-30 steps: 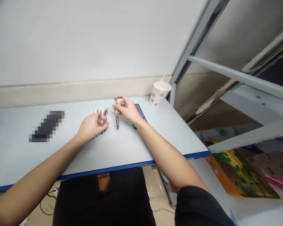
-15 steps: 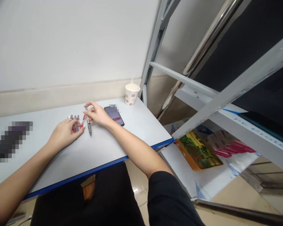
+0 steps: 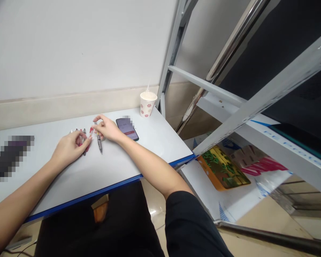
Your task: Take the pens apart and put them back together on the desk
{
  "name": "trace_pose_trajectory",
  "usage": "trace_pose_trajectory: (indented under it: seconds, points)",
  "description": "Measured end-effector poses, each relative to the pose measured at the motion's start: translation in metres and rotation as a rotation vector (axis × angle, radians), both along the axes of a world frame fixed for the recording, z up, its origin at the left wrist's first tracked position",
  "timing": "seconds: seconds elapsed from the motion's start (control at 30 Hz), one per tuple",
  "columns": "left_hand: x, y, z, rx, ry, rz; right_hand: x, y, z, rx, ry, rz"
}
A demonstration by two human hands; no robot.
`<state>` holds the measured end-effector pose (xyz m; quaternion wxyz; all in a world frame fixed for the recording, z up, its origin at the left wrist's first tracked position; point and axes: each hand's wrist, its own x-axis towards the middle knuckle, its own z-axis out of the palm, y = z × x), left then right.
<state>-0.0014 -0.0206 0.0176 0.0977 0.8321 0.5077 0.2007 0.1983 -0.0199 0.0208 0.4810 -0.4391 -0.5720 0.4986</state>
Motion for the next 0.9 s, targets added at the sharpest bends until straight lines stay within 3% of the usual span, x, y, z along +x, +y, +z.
trace_pose_trajectory:
  seconds: [0.1,0.17,0.23,0.33,0.47,0.67,0.8,0.9]
  points:
    - [-0.018,0.011,0.003,0.110,-0.025,0.064,0.002,-0.002,0.002,-0.007,-0.021,0.006]
    - [-0.035,0.022,0.006,0.136,-0.021,0.212,0.003,-0.003,0.003,0.000,-0.049,0.025]
    - [-0.052,0.032,0.008,0.067,-0.043,0.331,0.005,-0.004,0.003,0.002,-0.054,0.028]
    - [-0.072,0.041,0.009,-0.100,-0.055,0.297,0.007,-0.004,0.001,0.002,-0.055,0.018]
    - [-0.092,0.047,0.011,-0.185,-0.013,0.291,0.008,-0.005,-0.003,0.006,-0.127,0.032]
    - [-0.144,0.055,0.006,-0.150,-0.011,0.268,0.007,-0.002,-0.006,-0.013,-0.017,0.033]
    - [-0.178,0.059,0.004,-0.106,-0.005,0.356,0.005,-0.002,-0.004,0.000,0.046,0.040]
    - [-0.185,0.060,0.008,-0.096,-0.010,0.452,0.005,0.000,-0.003,-0.003,0.011,0.023]
